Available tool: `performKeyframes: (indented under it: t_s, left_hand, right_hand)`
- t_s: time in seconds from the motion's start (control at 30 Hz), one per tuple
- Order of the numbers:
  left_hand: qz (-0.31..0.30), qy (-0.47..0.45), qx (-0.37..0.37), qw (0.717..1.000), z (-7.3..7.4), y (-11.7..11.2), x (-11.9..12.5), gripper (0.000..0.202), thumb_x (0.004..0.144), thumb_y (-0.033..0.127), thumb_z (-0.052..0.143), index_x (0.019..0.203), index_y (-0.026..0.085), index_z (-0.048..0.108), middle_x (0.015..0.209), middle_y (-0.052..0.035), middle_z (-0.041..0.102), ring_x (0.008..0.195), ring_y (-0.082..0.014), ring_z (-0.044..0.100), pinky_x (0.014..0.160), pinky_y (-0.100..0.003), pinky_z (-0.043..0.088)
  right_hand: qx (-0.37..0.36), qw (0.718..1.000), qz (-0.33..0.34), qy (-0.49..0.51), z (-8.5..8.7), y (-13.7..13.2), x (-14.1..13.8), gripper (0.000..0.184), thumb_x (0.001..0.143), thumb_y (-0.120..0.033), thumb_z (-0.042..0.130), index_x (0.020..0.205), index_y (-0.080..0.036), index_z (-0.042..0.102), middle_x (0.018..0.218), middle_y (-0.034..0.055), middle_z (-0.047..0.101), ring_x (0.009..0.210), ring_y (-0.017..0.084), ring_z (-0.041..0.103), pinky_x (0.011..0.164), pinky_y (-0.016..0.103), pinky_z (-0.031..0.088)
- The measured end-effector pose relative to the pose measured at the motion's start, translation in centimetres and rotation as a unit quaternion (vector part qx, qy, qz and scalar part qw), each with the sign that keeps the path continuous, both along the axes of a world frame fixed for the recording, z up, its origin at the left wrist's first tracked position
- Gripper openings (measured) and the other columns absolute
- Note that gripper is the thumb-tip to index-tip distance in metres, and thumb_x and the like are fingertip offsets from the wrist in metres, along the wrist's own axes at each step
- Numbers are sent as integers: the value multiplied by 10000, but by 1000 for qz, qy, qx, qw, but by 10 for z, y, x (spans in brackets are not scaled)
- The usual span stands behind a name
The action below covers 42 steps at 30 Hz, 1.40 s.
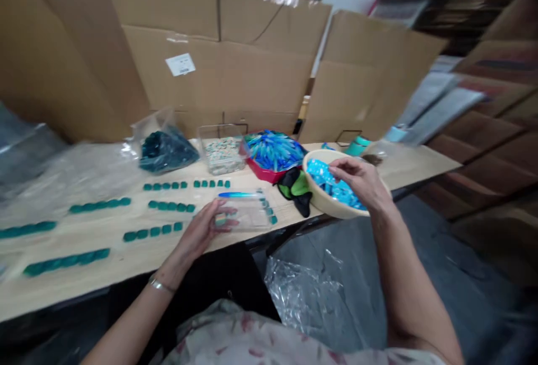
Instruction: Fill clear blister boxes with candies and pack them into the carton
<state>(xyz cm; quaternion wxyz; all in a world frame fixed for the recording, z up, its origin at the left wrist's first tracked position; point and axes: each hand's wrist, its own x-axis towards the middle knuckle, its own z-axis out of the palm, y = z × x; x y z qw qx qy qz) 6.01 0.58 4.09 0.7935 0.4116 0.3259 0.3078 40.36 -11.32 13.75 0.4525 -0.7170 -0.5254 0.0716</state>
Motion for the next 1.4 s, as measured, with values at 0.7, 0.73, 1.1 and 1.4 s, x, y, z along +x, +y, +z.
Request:
performKeyframes:
  t_s: [0.7,0.73,1.1,1.4]
  left_hand:
    - [347,64,-6,936,-23,-45,-181,262,846,270,563,1072,137,574,946,-108,710,673,-181,695,499,-223,552]
    - [363,75,-10,929,-24,-51,-195,254,850,264,555,1066,132,574,942,-110,709,671,-181,696,491,-216,548]
    - [463,82,-69,880,-43,-90,-243,270,822,264,578,1061,138,568,917,-100,710,663,-193,696,483,-232,542]
    - [432,44,-69,898,-51,-84,-231,315,807,319,617,1066,147,565,1000,-127,690,704,-202,694,531,-254,553]
  right_hand:
    - [-45,927,255,-270,-59,100,-175,275,901,-216,439,1106,-174,617,970,110,653,866,226,622,755,355,496]
    - [-41,921,286,-262,-65,106,-184,298,897,-208,443,1154,-187,592,1026,110,644,928,230,613,793,366,495]
    - [-104,863,354,-344,-118,171,-293,463,831,-269,590,1251,-93,506,1257,210,529,1176,302,484,946,458,427]
    - [-6,862,430,-268,-128,182,-277,392,868,-263,513,1244,-153,508,1164,144,598,1097,250,549,942,442,446]
